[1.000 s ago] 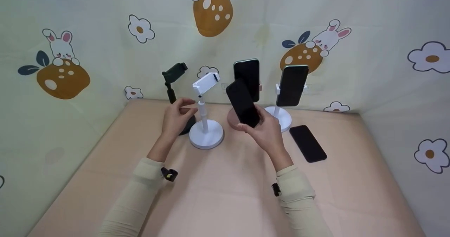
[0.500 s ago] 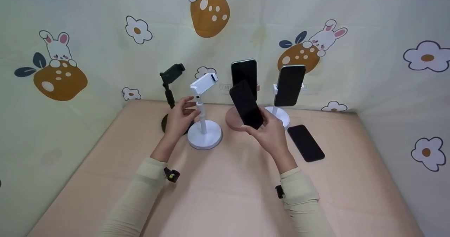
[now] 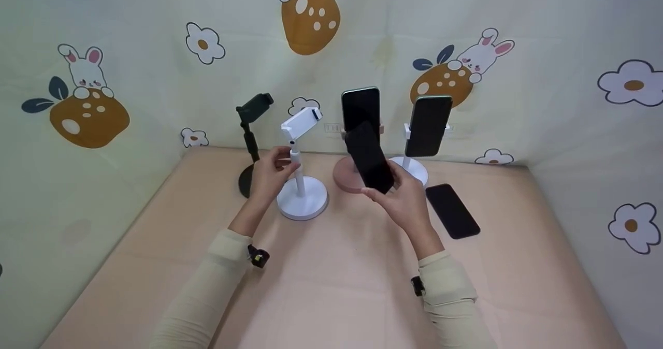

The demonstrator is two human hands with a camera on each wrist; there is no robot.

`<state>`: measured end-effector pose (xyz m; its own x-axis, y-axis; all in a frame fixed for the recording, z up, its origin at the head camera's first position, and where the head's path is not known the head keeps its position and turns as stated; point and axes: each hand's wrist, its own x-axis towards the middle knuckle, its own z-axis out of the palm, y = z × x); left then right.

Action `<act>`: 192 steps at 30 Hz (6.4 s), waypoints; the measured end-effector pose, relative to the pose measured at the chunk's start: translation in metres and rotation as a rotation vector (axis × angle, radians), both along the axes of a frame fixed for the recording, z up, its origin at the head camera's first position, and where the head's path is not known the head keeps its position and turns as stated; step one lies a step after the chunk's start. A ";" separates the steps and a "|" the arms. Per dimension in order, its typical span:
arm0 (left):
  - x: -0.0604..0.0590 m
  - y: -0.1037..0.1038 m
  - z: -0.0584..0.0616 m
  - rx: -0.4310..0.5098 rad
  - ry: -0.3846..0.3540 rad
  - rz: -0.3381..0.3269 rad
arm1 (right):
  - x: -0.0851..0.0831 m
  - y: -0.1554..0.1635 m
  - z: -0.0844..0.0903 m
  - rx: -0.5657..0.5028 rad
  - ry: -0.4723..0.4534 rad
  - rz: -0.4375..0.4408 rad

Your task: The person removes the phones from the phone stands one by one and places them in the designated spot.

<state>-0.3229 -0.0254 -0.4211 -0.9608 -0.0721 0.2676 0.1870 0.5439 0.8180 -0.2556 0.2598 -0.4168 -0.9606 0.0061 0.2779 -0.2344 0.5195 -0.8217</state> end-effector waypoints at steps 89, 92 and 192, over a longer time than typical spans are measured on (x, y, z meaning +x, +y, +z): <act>-0.012 -0.010 -0.022 -0.035 -0.065 0.017 | 0.031 0.115 -0.029 0.230 -0.143 -0.296; -0.011 -0.012 -0.024 -0.035 -0.079 0.017 | 0.031 0.118 -0.031 0.220 -0.149 -0.296; -0.003 -0.036 -0.045 -0.073 -0.109 0.016 | 0.014 0.207 -0.060 0.630 -0.499 -0.220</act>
